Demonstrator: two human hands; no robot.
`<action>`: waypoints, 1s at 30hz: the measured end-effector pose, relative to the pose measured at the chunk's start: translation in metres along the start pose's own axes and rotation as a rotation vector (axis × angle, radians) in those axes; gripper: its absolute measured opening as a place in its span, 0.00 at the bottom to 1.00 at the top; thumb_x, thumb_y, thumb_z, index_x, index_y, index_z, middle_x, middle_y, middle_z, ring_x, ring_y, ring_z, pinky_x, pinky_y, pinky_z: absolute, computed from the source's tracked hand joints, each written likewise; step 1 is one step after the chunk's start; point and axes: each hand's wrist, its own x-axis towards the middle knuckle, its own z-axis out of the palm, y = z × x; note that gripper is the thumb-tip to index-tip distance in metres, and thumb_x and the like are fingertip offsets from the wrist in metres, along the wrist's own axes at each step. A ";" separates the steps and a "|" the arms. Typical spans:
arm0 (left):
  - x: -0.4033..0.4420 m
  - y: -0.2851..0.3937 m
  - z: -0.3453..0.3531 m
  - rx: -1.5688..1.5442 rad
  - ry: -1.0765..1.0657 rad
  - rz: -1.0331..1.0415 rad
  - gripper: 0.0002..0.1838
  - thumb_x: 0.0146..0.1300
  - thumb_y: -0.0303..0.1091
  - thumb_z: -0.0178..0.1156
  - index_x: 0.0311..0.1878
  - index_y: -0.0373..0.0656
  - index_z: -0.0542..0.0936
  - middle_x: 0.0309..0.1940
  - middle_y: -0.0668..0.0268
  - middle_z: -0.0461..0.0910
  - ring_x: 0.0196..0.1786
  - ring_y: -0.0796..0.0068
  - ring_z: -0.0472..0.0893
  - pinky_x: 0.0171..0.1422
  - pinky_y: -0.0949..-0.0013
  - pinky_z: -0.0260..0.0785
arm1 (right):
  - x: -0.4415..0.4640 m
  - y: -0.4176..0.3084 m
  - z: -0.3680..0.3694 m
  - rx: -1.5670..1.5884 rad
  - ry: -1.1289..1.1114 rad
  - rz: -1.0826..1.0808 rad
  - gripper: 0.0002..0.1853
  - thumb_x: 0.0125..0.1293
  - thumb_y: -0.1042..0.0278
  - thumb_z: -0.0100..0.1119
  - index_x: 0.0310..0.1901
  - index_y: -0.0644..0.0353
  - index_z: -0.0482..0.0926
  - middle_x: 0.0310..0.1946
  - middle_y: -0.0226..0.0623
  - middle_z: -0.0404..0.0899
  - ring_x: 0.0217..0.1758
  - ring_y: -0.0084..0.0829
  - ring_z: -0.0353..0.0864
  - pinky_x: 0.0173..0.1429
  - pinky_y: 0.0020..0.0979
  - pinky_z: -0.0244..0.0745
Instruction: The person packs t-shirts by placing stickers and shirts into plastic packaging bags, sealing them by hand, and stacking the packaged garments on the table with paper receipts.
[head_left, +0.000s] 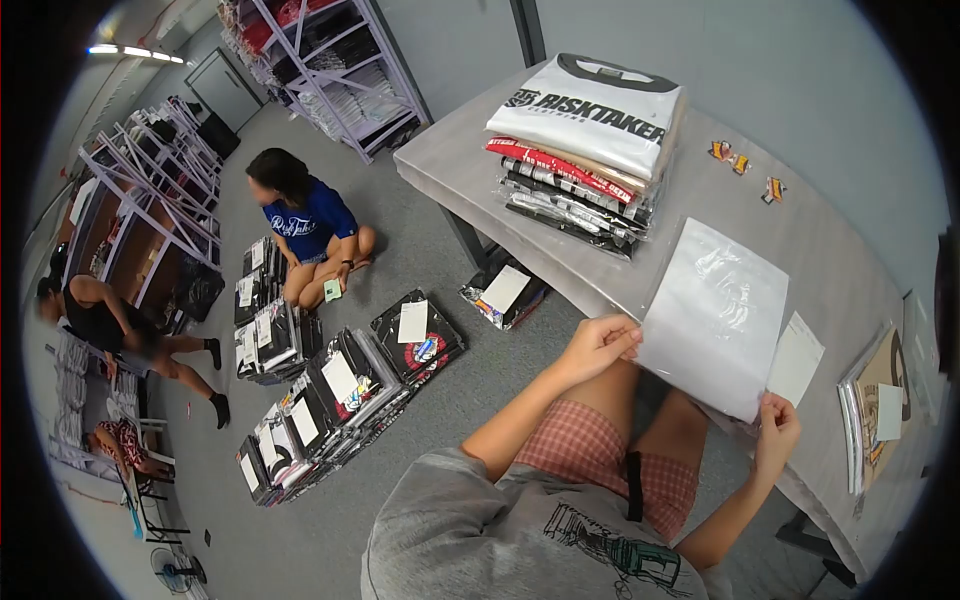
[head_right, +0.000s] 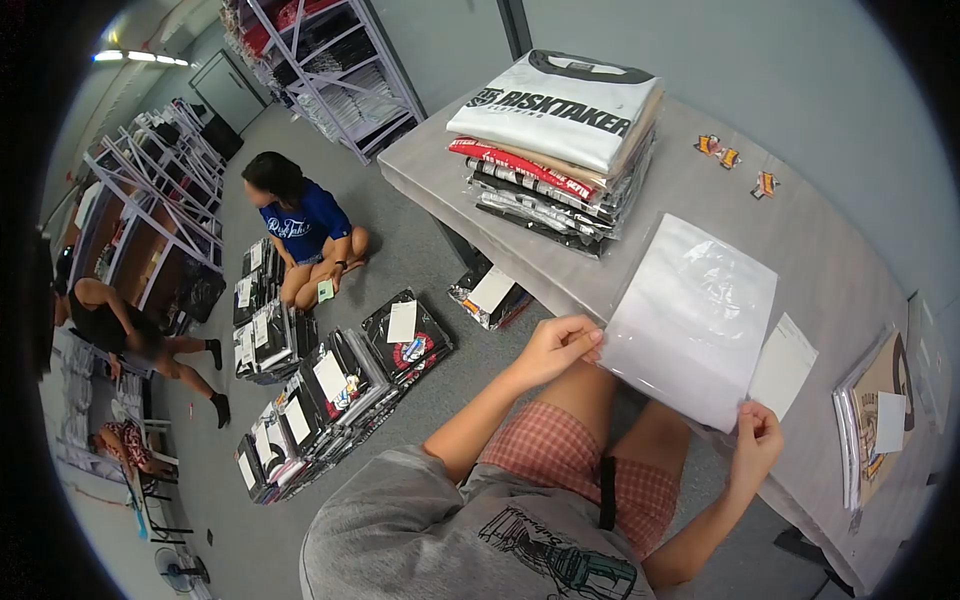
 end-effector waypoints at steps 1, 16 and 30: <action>0.000 0.000 0.000 0.027 0.011 0.018 0.12 0.62 0.35 0.53 0.31 0.35 0.75 0.23 0.67 0.77 0.28 0.82 0.77 0.34 0.78 0.70 | 0.000 0.001 -0.001 0.021 -0.046 -0.019 0.11 0.59 0.67 0.57 0.37 0.66 0.71 0.21 0.20 0.64 0.22 0.12 0.57 0.25 0.15 0.51; 0.014 0.006 0.023 0.481 0.315 0.125 0.15 0.62 0.35 0.50 0.24 0.33 0.72 0.17 0.54 0.72 0.21 0.60 0.74 0.27 0.65 0.65 | 0.000 -0.017 0.032 -0.502 0.267 -0.215 0.07 0.63 0.69 0.46 0.31 0.64 0.65 0.24 0.36 0.66 0.26 0.31 0.69 0.31 0.31 0.65; 0.017 0.008 0.011 0.275 0.153 -0.087 0.17 0.62 0.36 0.50 0.23 0.32 0.74 0.12 0.63 0.72 0.17 0.78 0.74 0.24 0.74 0.68 | 0.011 -0.037 0.033 -0.671 -0.383 -0.836 0.20 0.44 0.82 0.49 0.44 0.62 0.74 0.42 0.47 0.69 0.46 0.44 0.68 0.50 0.39 0.64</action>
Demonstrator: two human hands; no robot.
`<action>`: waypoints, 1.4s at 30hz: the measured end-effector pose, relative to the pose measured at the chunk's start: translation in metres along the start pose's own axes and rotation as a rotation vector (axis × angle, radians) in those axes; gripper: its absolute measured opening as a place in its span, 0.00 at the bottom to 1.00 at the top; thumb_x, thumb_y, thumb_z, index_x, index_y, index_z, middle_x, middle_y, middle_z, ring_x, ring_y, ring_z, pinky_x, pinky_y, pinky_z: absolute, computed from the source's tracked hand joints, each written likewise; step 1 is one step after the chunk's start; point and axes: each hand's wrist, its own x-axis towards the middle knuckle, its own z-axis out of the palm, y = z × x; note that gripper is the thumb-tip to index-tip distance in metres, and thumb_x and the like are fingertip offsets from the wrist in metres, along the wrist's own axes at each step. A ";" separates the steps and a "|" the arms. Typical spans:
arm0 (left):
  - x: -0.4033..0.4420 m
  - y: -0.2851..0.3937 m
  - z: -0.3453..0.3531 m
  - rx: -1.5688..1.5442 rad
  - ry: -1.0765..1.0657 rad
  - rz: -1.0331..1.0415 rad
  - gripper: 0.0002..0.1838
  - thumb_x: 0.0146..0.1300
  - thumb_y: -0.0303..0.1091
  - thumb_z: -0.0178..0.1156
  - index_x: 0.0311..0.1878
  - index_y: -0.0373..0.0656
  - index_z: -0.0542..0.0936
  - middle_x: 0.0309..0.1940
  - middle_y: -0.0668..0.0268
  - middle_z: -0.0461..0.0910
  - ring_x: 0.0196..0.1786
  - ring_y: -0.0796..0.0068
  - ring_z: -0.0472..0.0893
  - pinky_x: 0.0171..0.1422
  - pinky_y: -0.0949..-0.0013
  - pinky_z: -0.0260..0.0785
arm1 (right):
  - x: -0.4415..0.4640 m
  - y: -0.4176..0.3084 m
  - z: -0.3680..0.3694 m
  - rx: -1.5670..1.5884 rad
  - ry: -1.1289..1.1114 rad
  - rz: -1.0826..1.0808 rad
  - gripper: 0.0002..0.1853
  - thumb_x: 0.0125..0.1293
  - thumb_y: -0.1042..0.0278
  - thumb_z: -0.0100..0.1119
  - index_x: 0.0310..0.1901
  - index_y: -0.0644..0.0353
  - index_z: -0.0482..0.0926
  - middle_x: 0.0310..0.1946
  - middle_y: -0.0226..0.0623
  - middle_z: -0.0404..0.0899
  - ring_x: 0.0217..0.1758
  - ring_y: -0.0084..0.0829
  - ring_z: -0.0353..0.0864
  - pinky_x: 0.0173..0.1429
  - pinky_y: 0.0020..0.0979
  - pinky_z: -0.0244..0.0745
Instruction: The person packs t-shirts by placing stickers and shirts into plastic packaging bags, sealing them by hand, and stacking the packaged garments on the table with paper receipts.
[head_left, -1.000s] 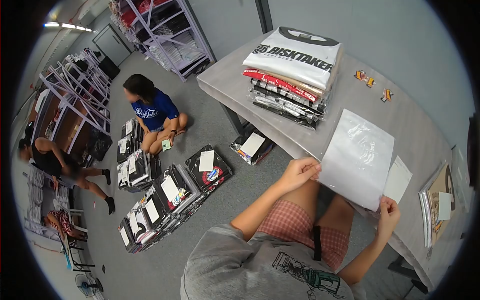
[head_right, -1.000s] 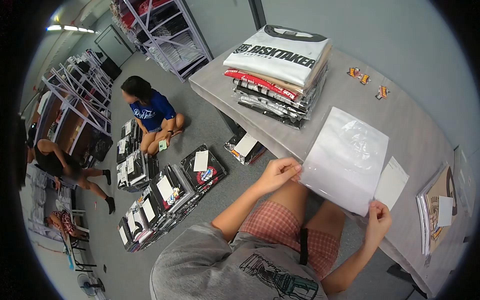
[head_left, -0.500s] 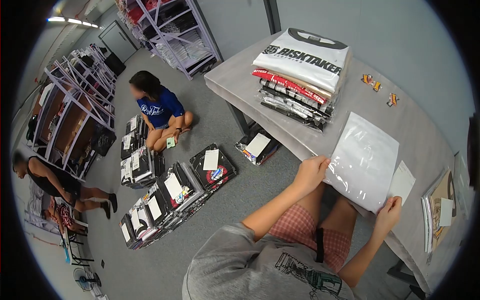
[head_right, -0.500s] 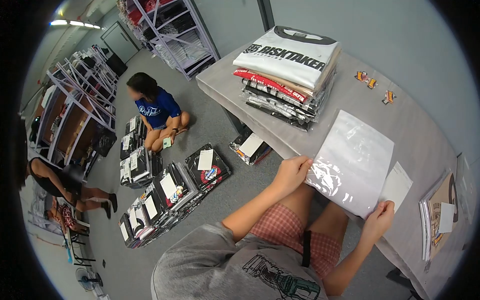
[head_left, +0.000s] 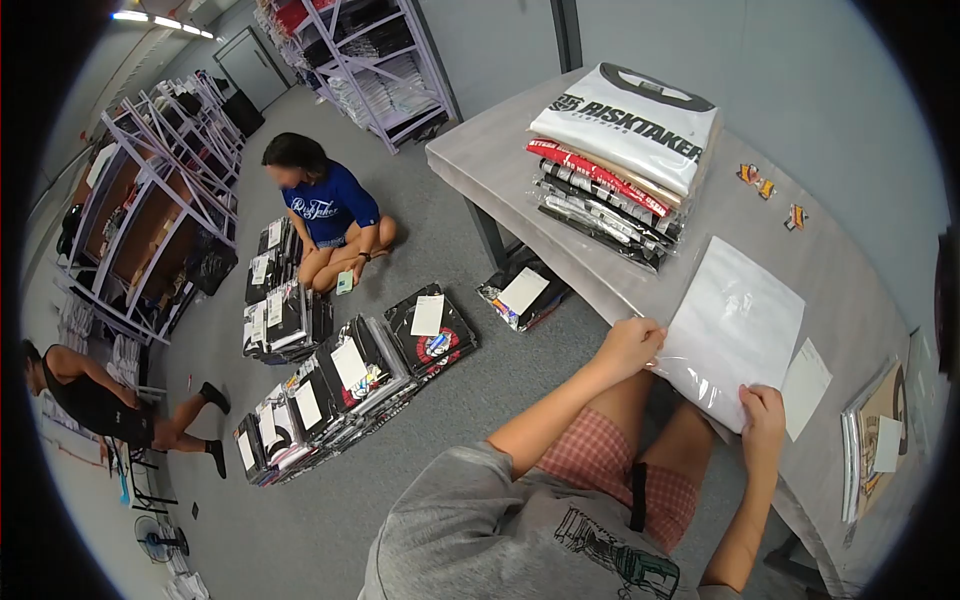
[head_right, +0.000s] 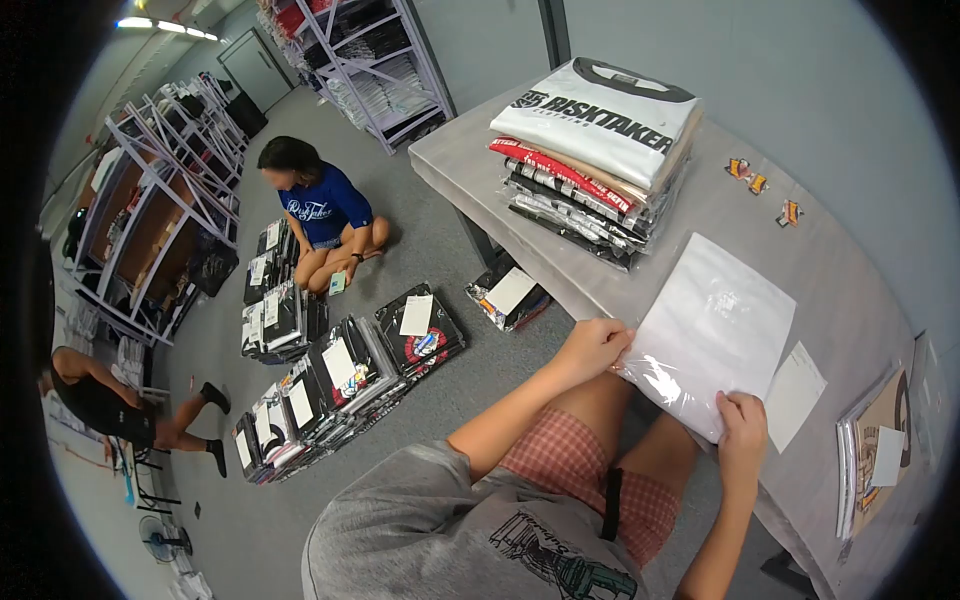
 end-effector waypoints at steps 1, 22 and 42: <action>0.001 0.000 0.000 -0.005 0.004 0.002 0.17 0.62 0.36 0.50 0.23 0.32 0.74 0.12 0.63 0.72 0.17 0.78 0.74 0.24 0.74 0.68 | 0.002 -0.006 -0.008 0.038 -0.059 0.025 0.21 0.43 0.81 0.50 0.44 0.64 0.73 0.41 0.47 0.70 0.47 0.46 0.67 0.51 0.41 0.62; 0.021 0.074 -0.044 -0.196 -0.542 0.005 0.14 0.52 0.27 0.62 0.42 0.36 0.76 0.28 0.66 0.77 0.20 0.84 0.73 0.22 0.83 0.64 | 0.041 -0.110 -0.092 -0.345 0.290 0.012 0.16 0.42 0.82 0.52 0.39 0.66 0.74 0.37 0.44 0.70 0.41 0.44 0.69 0.48 0.38 0.63; -0.117 0.116 0.059 -0.975 -1.768 0.948 0.58 0.42 0.74 0.51 0.64 0.32 0.54 0.66 0.42 0.44 0.68 0.41 0.42 0.64 0.41 0.35 | -0.015 -0.067 -0.109 1.326 -0.188 -0.755 0.42 0.52 0.33 0.52 0.59 0.58 0.60 0.52 0.36 0.68 0.50 0.34 0.69 0.48 0.39 0.67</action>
